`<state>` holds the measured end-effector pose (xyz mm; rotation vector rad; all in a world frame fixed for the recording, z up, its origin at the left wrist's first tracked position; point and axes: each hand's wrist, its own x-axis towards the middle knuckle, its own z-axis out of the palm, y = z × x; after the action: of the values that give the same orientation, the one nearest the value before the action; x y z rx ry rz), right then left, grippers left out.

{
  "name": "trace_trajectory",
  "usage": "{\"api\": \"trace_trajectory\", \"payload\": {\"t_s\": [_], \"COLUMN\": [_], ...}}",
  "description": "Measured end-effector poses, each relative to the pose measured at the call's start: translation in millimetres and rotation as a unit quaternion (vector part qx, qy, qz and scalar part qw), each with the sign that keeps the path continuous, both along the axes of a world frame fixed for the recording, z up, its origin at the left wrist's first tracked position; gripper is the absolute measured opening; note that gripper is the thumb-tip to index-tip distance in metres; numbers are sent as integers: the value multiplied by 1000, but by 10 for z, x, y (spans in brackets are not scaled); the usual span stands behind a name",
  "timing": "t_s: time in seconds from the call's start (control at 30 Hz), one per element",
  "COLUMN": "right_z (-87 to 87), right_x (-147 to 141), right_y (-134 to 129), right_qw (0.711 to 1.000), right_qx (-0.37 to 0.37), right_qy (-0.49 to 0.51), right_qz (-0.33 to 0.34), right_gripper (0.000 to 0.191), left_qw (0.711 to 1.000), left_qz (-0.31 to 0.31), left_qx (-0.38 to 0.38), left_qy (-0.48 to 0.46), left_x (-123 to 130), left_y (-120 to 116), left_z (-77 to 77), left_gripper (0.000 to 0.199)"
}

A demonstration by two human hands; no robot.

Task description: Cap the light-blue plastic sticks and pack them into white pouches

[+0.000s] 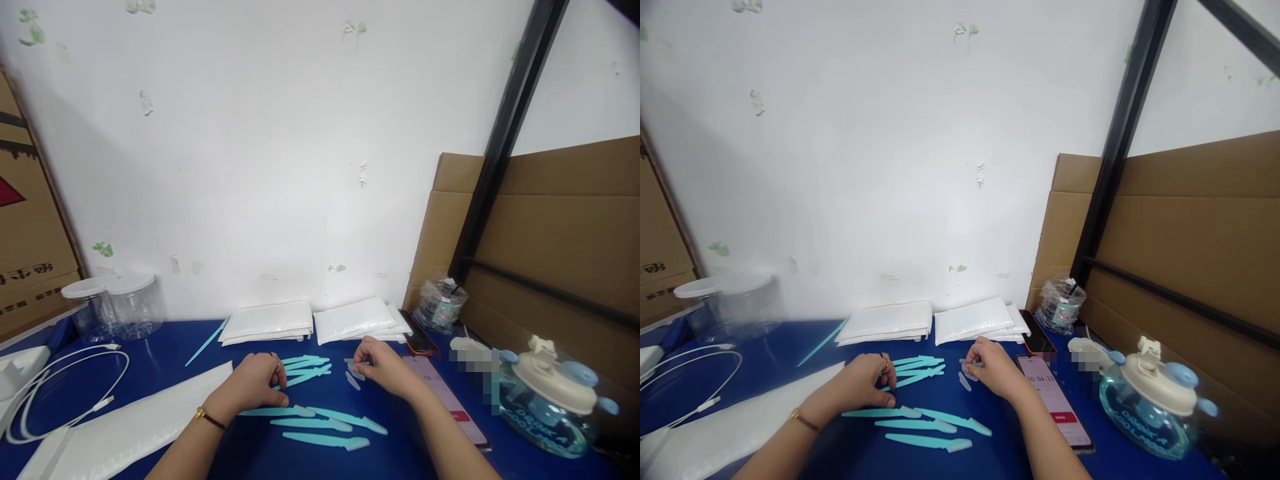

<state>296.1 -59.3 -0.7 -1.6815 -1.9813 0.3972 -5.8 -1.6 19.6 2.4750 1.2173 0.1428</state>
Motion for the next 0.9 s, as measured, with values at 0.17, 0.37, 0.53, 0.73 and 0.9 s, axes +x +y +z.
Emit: {"api": "trace_trajectory", "payload": {"t_s": [0.17, 0.37, 0.53, 0.73, 0.9], "right_z": [71, 158, 157, 67, 93], "right_x": [-191, -617, -609, -223, -39], "right_y": [-70, -174, -150, -18, -75], "right_qw": [999, 993, 990, 997, 999], "right_qx": [-11, -15, -25, -28, -23], "right_qy": [23, -2, -47, -44, -34], "right_qz": [44, 118, 129, 56, 12], "right_gripper": [14, 23, 28, 29, 21], "left_qw": [995, 999, 998, 998, 996], "left_qz": [-17, -12, -23, 30, 47], "left_qx": [-88, 5, 16, 41, 63], "left_qy": [37, -37, -63, -22, -47], "left_x": [-32, 165, 297, 197, 209], "left_y": [-70, -50, -82, 69, 103], "left_z": [50, 17, 0, -53, -136], "left_gripper": [8, 16, 17, 14, 25]}}
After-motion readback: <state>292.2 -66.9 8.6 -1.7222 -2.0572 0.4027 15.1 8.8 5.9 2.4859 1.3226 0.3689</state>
